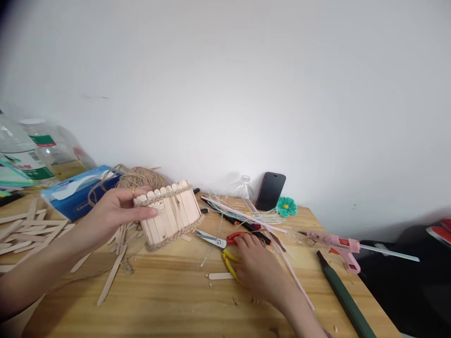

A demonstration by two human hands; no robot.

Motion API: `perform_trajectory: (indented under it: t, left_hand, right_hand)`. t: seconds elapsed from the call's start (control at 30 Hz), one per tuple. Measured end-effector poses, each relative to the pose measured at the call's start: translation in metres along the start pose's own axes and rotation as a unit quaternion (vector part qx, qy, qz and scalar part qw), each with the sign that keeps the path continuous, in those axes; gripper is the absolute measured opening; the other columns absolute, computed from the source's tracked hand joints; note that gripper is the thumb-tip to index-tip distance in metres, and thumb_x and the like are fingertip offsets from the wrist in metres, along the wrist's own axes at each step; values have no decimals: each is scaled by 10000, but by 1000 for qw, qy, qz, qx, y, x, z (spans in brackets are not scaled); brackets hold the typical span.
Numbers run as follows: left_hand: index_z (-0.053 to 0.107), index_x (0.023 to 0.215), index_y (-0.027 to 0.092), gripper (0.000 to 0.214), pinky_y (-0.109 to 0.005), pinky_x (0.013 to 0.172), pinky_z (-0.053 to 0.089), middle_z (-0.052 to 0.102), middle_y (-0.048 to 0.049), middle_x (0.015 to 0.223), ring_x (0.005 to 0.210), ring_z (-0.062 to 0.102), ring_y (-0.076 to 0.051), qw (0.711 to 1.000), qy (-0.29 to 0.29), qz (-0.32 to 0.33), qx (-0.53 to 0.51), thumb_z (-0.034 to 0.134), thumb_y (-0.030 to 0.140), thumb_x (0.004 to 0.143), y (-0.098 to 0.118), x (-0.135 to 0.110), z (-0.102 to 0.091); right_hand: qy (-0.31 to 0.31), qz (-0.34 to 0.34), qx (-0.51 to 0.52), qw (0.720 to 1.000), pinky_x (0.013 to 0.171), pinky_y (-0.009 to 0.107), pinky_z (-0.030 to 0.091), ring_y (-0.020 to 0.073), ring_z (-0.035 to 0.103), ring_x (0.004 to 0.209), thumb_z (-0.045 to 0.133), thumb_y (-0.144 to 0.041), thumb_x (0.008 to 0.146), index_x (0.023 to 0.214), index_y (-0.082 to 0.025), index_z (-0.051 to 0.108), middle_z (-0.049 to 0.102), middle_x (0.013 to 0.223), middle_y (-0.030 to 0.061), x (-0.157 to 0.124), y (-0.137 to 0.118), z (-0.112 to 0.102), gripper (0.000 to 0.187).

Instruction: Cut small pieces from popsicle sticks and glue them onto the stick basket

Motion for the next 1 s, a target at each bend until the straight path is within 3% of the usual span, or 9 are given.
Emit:
perform_trajectory:
  t: [0.1, 0.23, 0.37, 0.43, 0.6, 0.7, 0.77, 0.87, 1.0]
  left_hand:
    - [697, 820, 196, 193, -320, 698, 484, 690, -12, 763, 819, 623, -239, 999, 31, -13, -29, 743, 316, 676, -1, 1, -1]
    - [710, 823, 191, 194, -354, 762, 508, 730, -24, 822, 856, 627, -259, 988, 129, 11, -82, 765, 265, 652, 8, -2, -7]
    - [703, 761, 236, 105, -310, 855, 488, 721, 39, 864, 944, 603, -225, 965, 221, 62, -131, 749, 219, 667, 20, -6, -14]
    - [699, 757, 259, 89, -271, 875, 471, 717, 69, 857, 959, 598, -199, 959, 239, 71, -133, 732, 214, 689, 21, -7, -16]
    - [714, 800, 223, 158, -288, 787, 500, 744, 40, 836, 866, 639, -218, 983, 168, 28, -71, 762, 270, 656, 10, -3, -11]
    - [718, 827, 183, 226, -305, 698, 510, 745, -5, 792, 770, 654, -224, 997, 71, -21, 0, 756, 321, 652, 4, -2, 2]
    - [719, 791, 168, 205, -312, 709, 498, 728, -17, 783, 770, 646, -226, 998, 23, -18, 51, 738, 323, 658, 5, -2, 12]
    - [717, 749, 162, 192, -326, 754, 476, 690, -24, 787, 809, 624, -234, 995, -4, -2, 96, 739, 316, 635, 6, -3, 22]
    - [715, 728, 173, 179, -346, 807, 459, 656, -30, 811, 881, 592, -250, 993, -22, -4, 112, 750, 310, 618, 2, -4, 27]
  right_hand:
    - [27, 12, 20, 999, 879, 456, 466, 322, 567, 1074, 477, -14, 626, 1115, -113, 577, 628, 1141, 180, 1, -4, 16, 508]
    - [88, 29, 71, 993, 861, 410, 479, 270, 590, 988, 441, 28, 555, 1018, -145, 567, 647, 1014, 125, 4, 0, 27, 510]
    - [154, 44, 136, 978, 841, 412, 481, 269, 580, 982, 482, -10, 598, 955, -182, 539, 611, 1011, 111, 2, 7, 20, 400]
    - [185, 60, 176, 965, 781, 389, 504, 256, 597, 936, 539, -89, 658, 930, -207, 502, 607, 1002, 97, 1, 11, 12, 299]
    - [229, 91, 285, 926, 508, 256, 498, 154, 581, 593, 527, -324, 816, 883, -245, 387, 555, 726, -15, -2, 13, -7, 174]
    - [228, 70, 328, 914, 481, 215, 483, 129, 568, 567, 518, -332, 822, 903, -252, 378, 542, 708, -34, -6, 10, -11, 180]
    - [231, 67, 335, 911, 458, 202, 471, 122, 555, 545, 541, -300, 807, 1014, -254, 396, 544, 719, -33, -9, 8, -10, 257]
    - [217, 37, 299, 929, 490, 211, 512, 137, 609, 606, 544, -241, 804, 1177, -268, 388, 584, 806, 3, -14, -1, -6, 405]
    - [236, -40, 132, 962, 658, 305, 568, 210, 656, 837, 586, -264, 793, 1206, -252, 434, 611, 1034, 95, -22, -18, -11, 440]
Point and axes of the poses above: each hand's wrist, its own x-axis towards the middle knuckle, its own z-axis out of the palm, y = z × x, the point moved 3 cm from there along x, towards the middle knuckle
